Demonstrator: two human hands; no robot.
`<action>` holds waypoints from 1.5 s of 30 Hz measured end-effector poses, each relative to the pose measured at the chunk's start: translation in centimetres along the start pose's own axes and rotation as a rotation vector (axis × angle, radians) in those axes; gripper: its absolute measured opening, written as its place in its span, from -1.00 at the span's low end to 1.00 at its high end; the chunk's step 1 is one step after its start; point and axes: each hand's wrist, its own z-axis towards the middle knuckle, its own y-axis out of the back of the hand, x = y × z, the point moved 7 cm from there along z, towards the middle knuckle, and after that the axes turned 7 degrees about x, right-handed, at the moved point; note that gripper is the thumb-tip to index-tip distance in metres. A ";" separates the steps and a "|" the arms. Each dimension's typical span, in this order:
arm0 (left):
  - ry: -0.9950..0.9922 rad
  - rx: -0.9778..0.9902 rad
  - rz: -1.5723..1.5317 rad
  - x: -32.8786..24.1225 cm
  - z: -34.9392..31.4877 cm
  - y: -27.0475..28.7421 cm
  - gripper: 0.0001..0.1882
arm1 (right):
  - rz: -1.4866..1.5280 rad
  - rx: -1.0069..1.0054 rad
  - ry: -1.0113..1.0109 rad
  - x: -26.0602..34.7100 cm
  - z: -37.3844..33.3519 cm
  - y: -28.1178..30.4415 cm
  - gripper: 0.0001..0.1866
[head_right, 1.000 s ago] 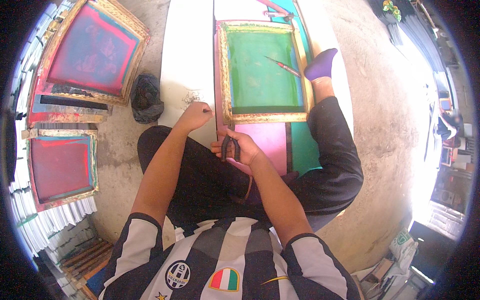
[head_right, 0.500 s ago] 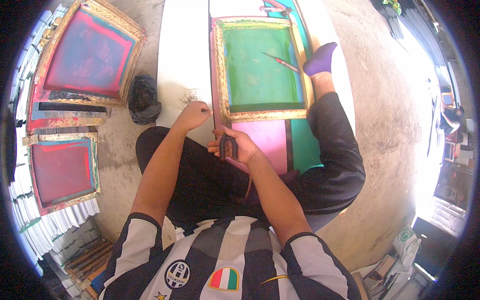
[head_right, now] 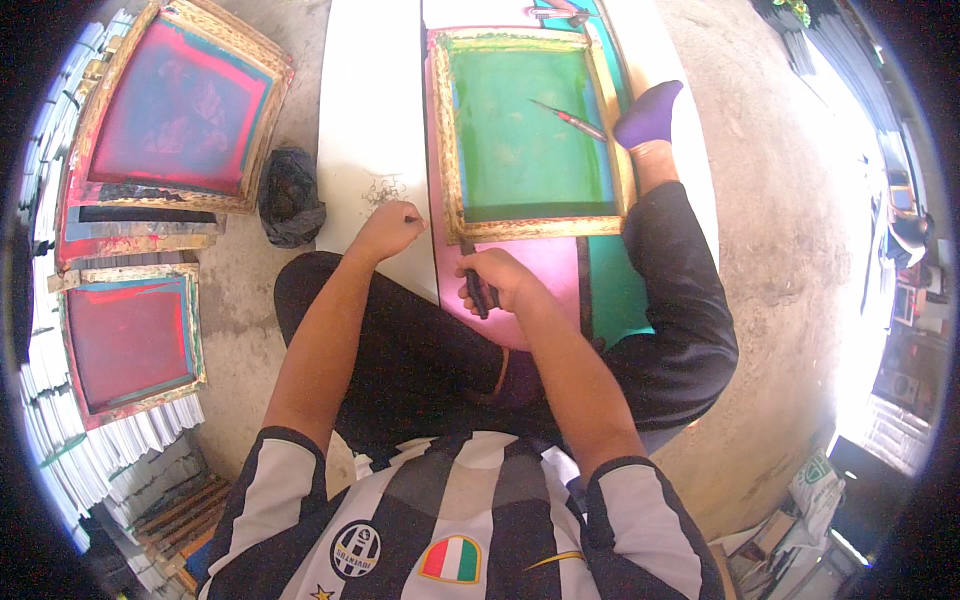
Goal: The person sits on the floor and uses a utility knife to trim excess material from the edges of a rectangular frame. They repeatedly scrape along the frame's perimeter, removing small pieces of debris.
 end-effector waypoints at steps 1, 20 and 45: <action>0.002 0.007 0.004 -0.2 0.1 0.1 -0.64 | -0.071 -0.019 0.010 0.4 -0.2 0.2 -0.67; 0.321 -0.161 0.266 1.1 0.2 1.7 -0.62 | -0.933 -0.512 0.379 0.4 1.4 2.2 -0.56; 0.044 0.217 -0.442 0.1 -1.4 0.0 -0.75 | -0.489 -0.051 0.459 -0.7 2.1 -4.6 -0.69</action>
